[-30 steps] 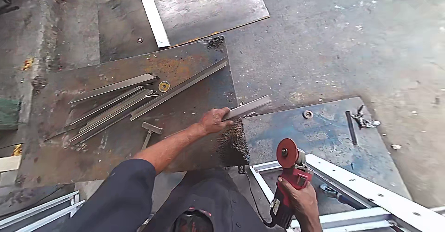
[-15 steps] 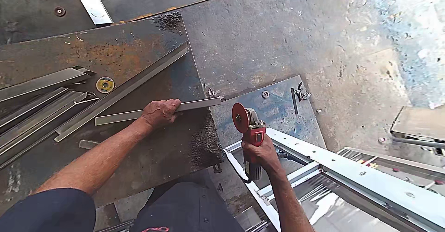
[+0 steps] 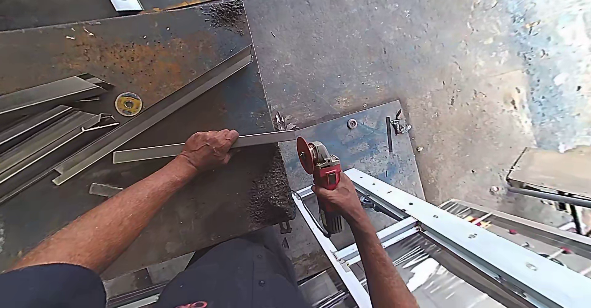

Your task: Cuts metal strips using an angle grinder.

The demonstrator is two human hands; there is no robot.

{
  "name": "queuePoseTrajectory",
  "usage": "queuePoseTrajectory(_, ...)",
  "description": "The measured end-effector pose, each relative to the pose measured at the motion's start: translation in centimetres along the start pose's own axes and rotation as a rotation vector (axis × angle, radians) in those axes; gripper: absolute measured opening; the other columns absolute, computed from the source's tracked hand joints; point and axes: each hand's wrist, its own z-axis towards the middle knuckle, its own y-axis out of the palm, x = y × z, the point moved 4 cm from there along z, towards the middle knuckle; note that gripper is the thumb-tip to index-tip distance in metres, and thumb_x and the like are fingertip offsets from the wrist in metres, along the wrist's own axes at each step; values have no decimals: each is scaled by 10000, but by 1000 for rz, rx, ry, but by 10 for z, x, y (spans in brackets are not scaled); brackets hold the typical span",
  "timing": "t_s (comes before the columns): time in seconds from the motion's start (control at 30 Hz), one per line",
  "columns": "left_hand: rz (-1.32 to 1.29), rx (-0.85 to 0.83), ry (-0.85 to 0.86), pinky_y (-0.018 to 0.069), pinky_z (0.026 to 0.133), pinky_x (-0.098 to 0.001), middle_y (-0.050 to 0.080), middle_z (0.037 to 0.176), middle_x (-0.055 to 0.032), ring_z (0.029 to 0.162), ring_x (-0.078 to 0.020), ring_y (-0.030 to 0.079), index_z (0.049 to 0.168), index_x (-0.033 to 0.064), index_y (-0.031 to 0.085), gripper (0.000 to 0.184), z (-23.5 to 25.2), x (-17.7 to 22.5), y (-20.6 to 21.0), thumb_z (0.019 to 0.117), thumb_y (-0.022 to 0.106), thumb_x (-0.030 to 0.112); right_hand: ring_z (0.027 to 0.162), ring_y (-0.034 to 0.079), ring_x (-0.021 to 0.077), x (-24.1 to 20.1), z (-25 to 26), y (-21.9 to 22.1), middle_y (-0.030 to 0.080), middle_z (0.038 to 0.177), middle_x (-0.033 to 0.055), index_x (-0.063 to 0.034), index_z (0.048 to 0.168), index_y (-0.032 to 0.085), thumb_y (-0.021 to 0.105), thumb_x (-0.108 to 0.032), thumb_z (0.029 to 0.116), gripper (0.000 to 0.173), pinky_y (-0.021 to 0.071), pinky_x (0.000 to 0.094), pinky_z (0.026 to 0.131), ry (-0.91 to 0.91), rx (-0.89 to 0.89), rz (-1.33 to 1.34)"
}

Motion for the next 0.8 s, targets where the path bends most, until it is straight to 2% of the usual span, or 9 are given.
queuePoseTrajectory(0.3,-3,-17,-4,552,569,-461,655,848,-73,739,-280,700,1027,104,638,274,0,-1,1,959,641,370,947,688,87,-1,6,3,719,1039,31,-52,1258,616,851,-409,666,730,573,349,877,-1,-16,-7)
queuePoseTrajectory(0.53,-1,-5,9,548,549,-462,658,843,-79,708,-281,697,1032,93,647,262,1,0,0,938,668,337,961,677,79,-4,7,1,712,1046,43,-33,1262,610,854,-408,662,748,561,322,887,-19,-7,-21)
queuePoseTrajectory(0.8,-11,4,5,548,544,-453,648,832,-68,703,-271,693,1018,107,648,240,0,0,0,926,681,327,971,681,108,-11,10,2,713,1061,61,-29,1269,606,851,-393,669,743,556,348,897,-9,-1,-62)
